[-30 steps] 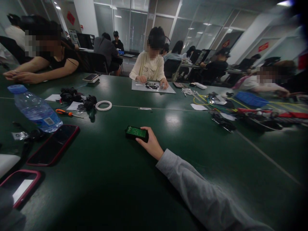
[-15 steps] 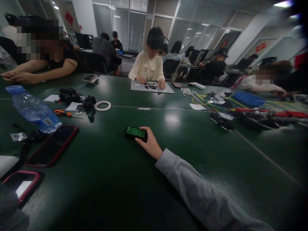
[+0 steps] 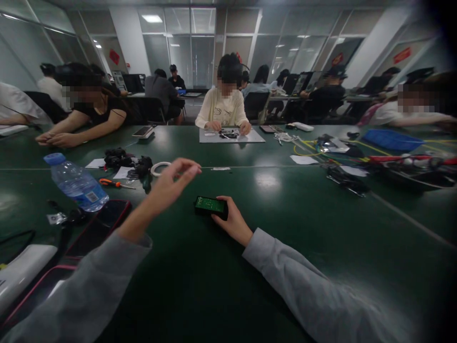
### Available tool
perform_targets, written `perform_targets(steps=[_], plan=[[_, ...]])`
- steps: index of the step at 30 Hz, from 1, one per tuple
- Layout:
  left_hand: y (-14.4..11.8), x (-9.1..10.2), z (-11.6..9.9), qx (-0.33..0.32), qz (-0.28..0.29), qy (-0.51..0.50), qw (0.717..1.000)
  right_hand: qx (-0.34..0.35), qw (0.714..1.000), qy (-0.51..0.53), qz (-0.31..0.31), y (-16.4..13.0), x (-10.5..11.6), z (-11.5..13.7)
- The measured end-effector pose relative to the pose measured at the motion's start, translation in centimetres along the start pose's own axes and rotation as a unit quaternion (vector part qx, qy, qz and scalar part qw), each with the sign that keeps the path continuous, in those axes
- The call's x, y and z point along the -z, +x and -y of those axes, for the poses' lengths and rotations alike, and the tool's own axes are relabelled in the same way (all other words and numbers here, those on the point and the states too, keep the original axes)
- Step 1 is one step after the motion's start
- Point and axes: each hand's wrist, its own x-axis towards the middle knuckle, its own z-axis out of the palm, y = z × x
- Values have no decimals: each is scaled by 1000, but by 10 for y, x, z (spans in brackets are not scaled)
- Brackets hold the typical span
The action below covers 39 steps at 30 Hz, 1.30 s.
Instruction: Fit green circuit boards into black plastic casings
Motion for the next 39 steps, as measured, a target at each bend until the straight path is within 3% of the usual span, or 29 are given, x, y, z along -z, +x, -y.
perform_targets(steps=[4, 7, 11, 20, 29, 39], plan=[[-8, -36, 41, 28, 67, 65, 995, -1, 1000, -2, -12, 1, -1, 0], [-16, -59, 75, 61, 48, 79, 994, -3, 1000, -3, -8, 1, -1, 1], [-22, -68, 98, 112, 30, 28, 993, -9, 1000, -4, 2, 0, 1, 4], [-23, -64, 96, 115, 35, -18, 993, 15, 998, -57, -6, 0, 2, 13], [-22, -59, 100, 128, 79, -42, 988, 41, 992, -121, -8, -2, 2, 13], [-20, -58, 105, 114, 103, -111, 982, 18, 997, -71, 7, -2, 3, 13]])
